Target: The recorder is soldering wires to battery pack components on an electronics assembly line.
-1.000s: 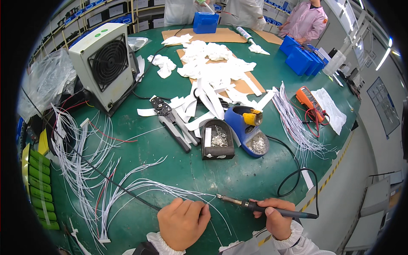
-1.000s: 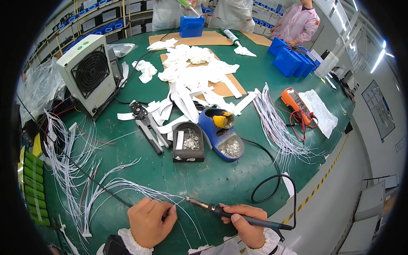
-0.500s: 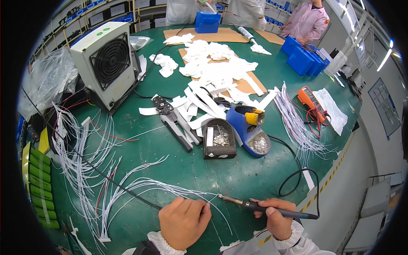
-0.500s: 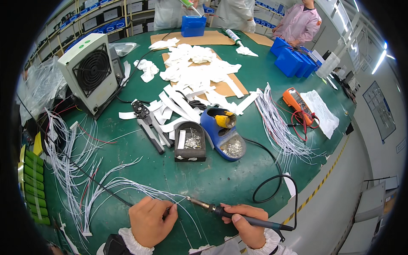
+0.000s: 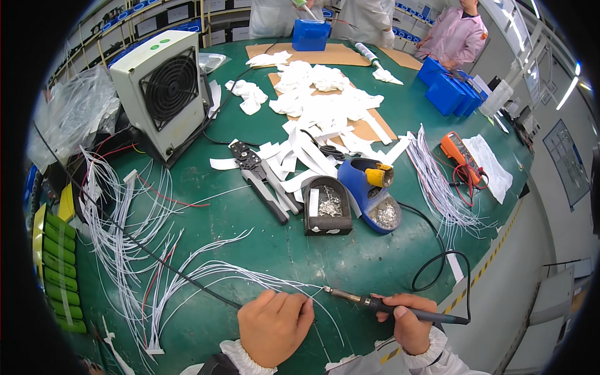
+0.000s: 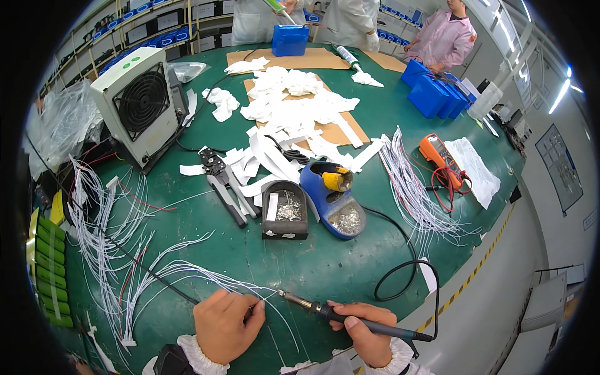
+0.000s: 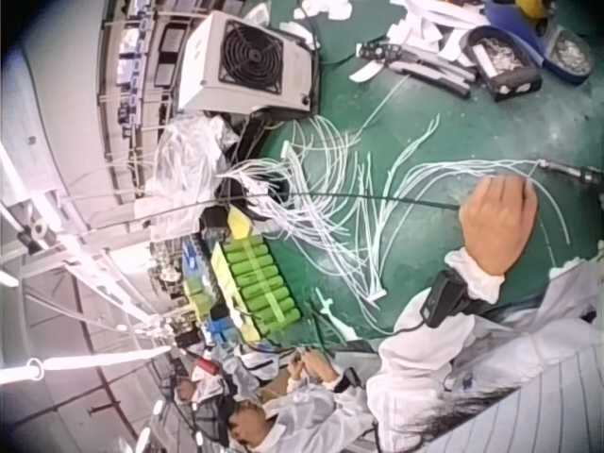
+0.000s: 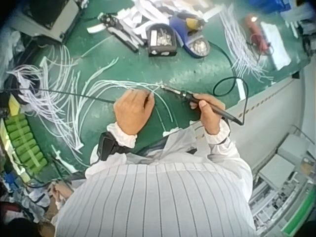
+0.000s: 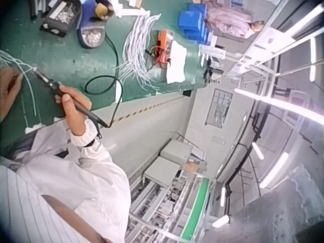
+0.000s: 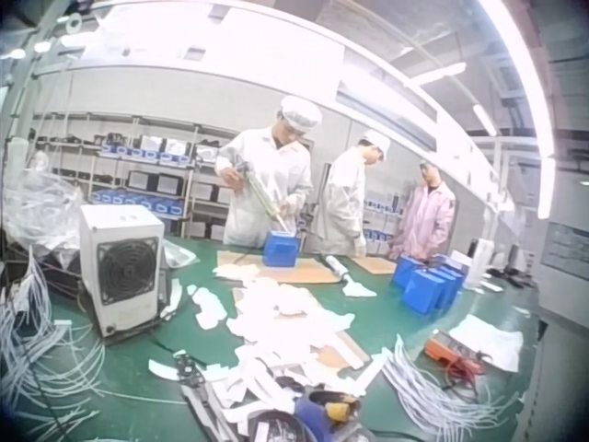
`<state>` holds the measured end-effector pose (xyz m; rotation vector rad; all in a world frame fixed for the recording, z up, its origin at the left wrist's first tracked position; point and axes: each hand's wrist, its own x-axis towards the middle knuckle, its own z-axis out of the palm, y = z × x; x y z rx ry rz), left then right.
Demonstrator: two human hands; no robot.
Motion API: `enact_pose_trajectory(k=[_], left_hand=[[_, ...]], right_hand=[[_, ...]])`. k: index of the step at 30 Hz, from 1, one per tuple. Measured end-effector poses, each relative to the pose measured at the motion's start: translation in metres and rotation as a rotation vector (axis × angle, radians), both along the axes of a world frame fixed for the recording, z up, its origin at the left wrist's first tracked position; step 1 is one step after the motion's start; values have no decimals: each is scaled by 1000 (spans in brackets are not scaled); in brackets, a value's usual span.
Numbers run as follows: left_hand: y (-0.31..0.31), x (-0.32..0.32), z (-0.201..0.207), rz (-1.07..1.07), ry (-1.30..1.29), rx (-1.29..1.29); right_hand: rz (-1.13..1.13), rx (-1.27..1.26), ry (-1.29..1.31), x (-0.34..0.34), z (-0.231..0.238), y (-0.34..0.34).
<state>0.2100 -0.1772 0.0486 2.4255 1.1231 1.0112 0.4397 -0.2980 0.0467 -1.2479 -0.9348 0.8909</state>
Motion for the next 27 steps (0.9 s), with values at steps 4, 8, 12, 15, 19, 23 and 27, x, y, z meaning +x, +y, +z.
enact_pose_trajectory(k=[4, 8, 12, 15, 19, 23, 27], left_hand=[[-1, -1, 3, -17, -9, -12], [-2, -11, 19, -18, -53, -3], [16, -35, 27, -39, -58, 14], [15, -34, 15, -174, -78, 8], [4, -24, 14, -190, 10, 41], [7, -24, 10, -183, -17, 27], [9, -26, 5, -206, -21, 22]], right_hand=[[-72, -50, 28, -4, 4, -3], [-180, 41, 68, -8, -1, -1], [-227, 150, 44, -6, -2, -5], [-134, 242, -34, -14, 6, 7], [-170, 205, -26, -24, 1, 15], [-155, 182, -75, -27, 1, 10], [-134, 276, -62, -21, -9, -6]])
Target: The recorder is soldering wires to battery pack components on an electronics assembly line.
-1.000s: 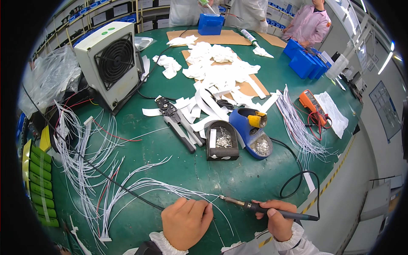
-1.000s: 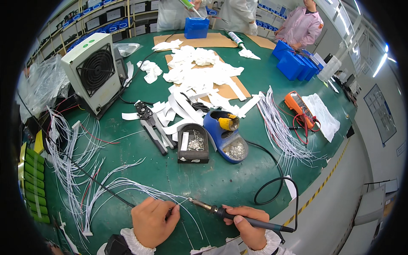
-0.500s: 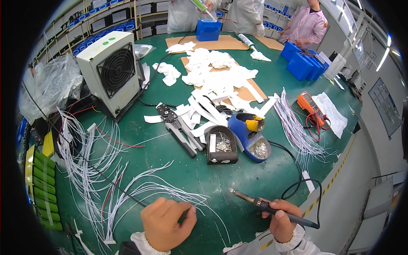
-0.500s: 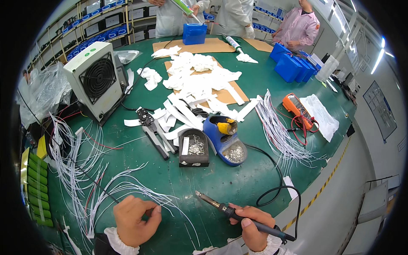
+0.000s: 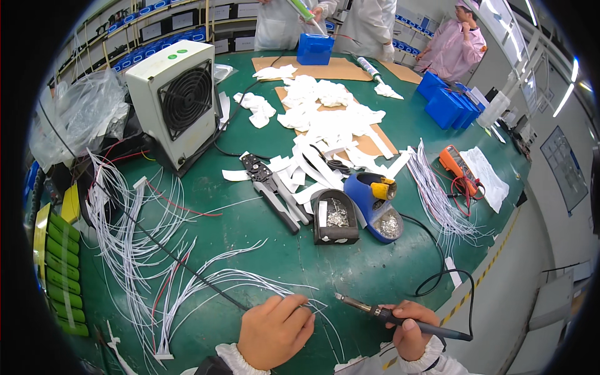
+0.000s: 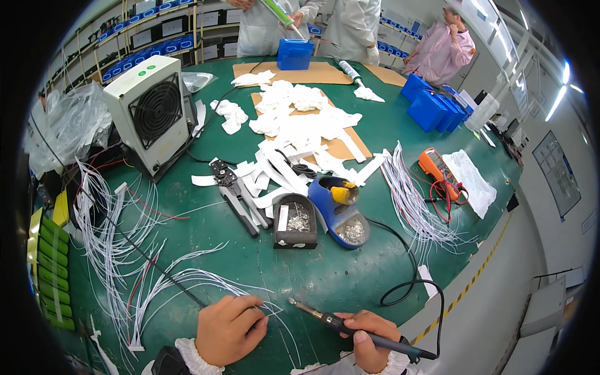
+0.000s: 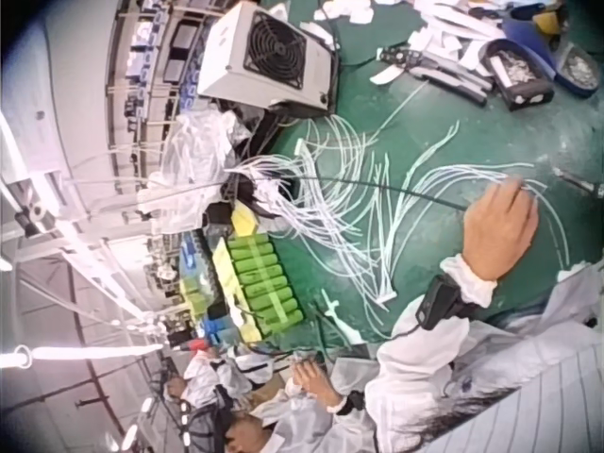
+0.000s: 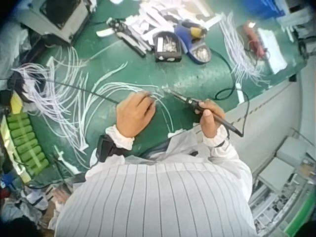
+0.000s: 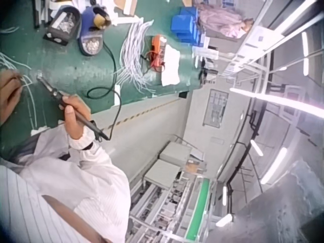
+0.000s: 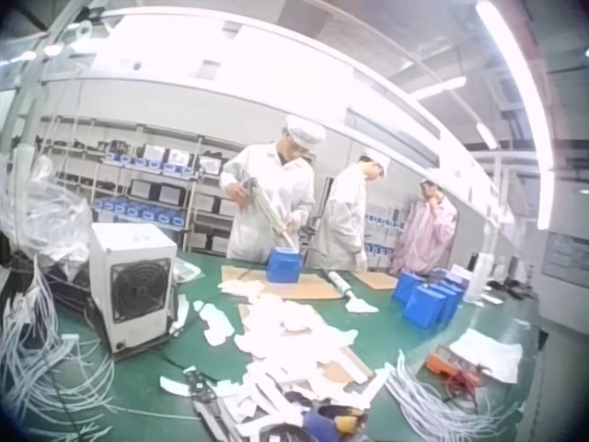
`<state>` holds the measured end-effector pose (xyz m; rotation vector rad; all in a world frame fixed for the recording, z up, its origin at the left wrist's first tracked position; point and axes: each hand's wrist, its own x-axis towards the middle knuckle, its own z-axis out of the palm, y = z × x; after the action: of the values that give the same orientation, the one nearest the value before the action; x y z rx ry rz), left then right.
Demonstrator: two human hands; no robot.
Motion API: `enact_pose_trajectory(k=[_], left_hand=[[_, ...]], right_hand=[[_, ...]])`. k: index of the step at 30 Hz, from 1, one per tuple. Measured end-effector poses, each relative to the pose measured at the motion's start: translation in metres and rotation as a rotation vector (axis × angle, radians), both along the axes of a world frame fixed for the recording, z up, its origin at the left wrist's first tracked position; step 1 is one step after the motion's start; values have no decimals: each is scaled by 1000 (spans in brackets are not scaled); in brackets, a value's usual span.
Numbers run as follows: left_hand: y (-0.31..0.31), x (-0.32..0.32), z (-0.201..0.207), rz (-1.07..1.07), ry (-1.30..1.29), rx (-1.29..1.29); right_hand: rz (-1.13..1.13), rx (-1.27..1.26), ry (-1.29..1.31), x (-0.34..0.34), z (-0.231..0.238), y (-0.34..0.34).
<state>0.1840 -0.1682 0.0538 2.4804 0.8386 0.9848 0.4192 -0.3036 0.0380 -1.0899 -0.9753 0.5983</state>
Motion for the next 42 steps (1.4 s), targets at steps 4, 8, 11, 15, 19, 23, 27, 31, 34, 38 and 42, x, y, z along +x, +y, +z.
enact_pose_trajectory(k=[4, 8, 11, 15, 19, 23, 27, 31, 34, 38, 42], left_hand=[[1, 1, -1, -14, 33, -18], [1, 2, -1, -1, 35, -32], [2, 3, -2, -2, 18, -52], [2, 3, 0, -4, 20, -74], [2, 2, 0, 0, 28, -82], [2, 2, 0, 0, 15, -73], [1, 2, -2, 7, 35, -74], [2, 2, -2, 4, 21, -84], [2, 1, -1, 1, 8, -91], [1, -1, 2, -4, -11, -107], [1, -6, 9, 16, -107, -151]], right_hand=[[-23, -95, 18, -4, 1, -7], [-1, -176, -65, -7, 9, -3], [-29, -157, -12, -6, 4, -6], [-19, -148, -29, -5, 4, -4], [-4, -146, -31, -5, 3, -4], [-42, -135, -3, -10, 5, -2], [-9, -142, -15, -7, 4, -3], [-18, -153, -37, -8, 5, -2], [-40, -125, -33, -8, 3, -3], [-151, -58, 31, -11, -8, -7], [-179, -19, -4, -8, -7, -8]])
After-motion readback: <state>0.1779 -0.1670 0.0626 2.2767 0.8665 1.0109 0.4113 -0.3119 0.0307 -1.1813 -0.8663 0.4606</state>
